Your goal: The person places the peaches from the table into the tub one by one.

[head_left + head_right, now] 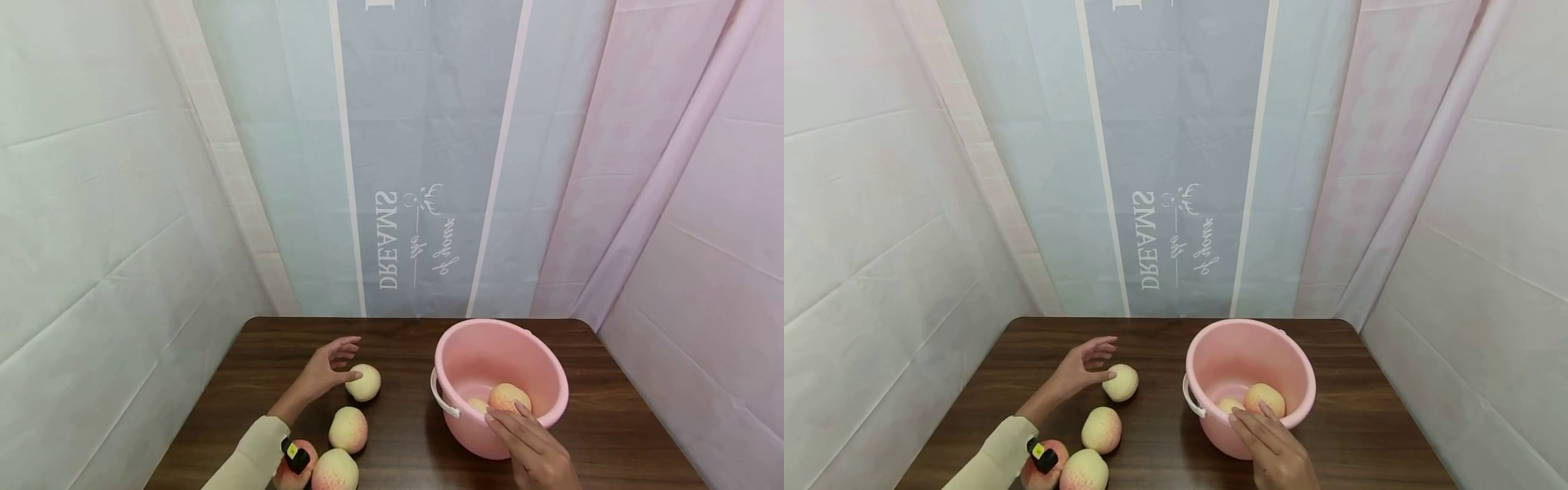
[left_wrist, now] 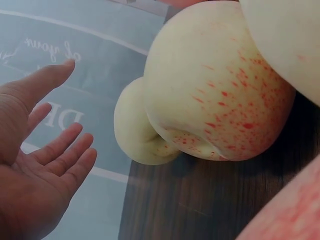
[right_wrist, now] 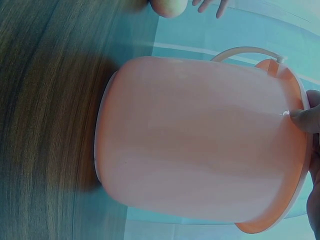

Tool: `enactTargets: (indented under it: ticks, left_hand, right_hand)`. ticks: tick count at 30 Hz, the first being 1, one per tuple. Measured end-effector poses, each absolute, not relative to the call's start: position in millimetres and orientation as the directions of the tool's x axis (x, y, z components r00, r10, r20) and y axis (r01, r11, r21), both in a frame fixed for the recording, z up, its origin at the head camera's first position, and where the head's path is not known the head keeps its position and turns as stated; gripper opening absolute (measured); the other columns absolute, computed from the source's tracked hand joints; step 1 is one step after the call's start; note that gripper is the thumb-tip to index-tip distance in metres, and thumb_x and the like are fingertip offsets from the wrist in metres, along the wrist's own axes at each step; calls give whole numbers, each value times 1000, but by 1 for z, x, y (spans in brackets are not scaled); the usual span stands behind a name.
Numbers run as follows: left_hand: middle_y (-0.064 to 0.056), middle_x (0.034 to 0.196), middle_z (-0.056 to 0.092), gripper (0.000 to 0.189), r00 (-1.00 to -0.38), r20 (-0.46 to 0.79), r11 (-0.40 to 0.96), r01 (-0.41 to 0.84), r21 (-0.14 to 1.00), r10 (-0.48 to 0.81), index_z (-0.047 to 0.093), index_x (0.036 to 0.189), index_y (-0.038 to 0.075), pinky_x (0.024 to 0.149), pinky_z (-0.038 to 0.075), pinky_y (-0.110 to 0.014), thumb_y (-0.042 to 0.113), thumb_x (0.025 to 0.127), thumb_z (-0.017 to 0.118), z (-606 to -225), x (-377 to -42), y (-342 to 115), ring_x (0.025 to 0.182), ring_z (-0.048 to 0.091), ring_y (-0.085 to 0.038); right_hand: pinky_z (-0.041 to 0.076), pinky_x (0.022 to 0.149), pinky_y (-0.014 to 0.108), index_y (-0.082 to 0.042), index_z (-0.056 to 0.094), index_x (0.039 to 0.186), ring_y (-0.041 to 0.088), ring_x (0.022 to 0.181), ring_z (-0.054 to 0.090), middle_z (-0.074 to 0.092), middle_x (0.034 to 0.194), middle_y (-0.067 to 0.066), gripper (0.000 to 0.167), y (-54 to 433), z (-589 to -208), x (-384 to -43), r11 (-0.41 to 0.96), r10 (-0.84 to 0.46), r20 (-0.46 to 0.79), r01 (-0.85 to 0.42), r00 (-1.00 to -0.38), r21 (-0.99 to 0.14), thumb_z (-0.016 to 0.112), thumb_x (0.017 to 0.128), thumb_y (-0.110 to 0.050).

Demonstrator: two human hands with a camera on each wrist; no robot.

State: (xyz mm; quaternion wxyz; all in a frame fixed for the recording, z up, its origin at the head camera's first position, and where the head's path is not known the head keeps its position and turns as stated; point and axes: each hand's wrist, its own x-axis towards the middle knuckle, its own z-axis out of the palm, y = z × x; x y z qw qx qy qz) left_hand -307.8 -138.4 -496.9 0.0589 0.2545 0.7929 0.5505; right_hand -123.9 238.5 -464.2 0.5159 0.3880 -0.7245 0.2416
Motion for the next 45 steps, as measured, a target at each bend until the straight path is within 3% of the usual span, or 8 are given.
enactTargets:
  ticks: [13,22,31,40,45]
  left_hand:
    - [-17,134,59,70,-867,161,299,329,896,472,51,147,15,103,44,-61,14,85,84,-500,-307,-139,123,56,-42]
    - [-16,134,59,71,-866,155,321,335,886,476,51,147,16,102,45,-59,16,84,85,-505,-310,-141,120,58,-36]
    - [-16,134,58,71,-859,139,337,336,879,493,52,147,16,101,45,-60,19,84,85,-506,-313,-144,121,57,-40]
    - [-20,135,57,73,-843,104,360,333,872,528,50,148,12,98,47,-58,16,84,85,-512,-316,-142,123,54,-47]
    - [-26,135,55,72,-838,94,361,330,872,538,50,147,8,96,47,-61,13,84,85,-509,-311,-138,124,53,-48]
  right_hand:
    - [39,112,31,8,76,100,16,120,64,75,105,17,29,234,-448,-121,576,-308,941,-814,-138,69,49,105,-3]
    - [40,112,32,9,75,102,23,107,69,75,103,20,29,236,-455,-122,573,-316,935,-818,-162,52,49,105,-4]
    - [40,112,31,9,75,101,17,120,64,75,107,18,30,235,-451,-121,570,-311,938,-820,-154,54,48,105,-3]
    - [39,112,31,9,75,102,17,120,64,75,107,17,31,236,-451,-119,580,-316,931,-814,-180,39,48,106,-4]
    - [39,112,32,9,75,101,20,115,66,75,104,20,29,237,-454,-122,568,-323,934,-820,-153,62,49,105,-3]
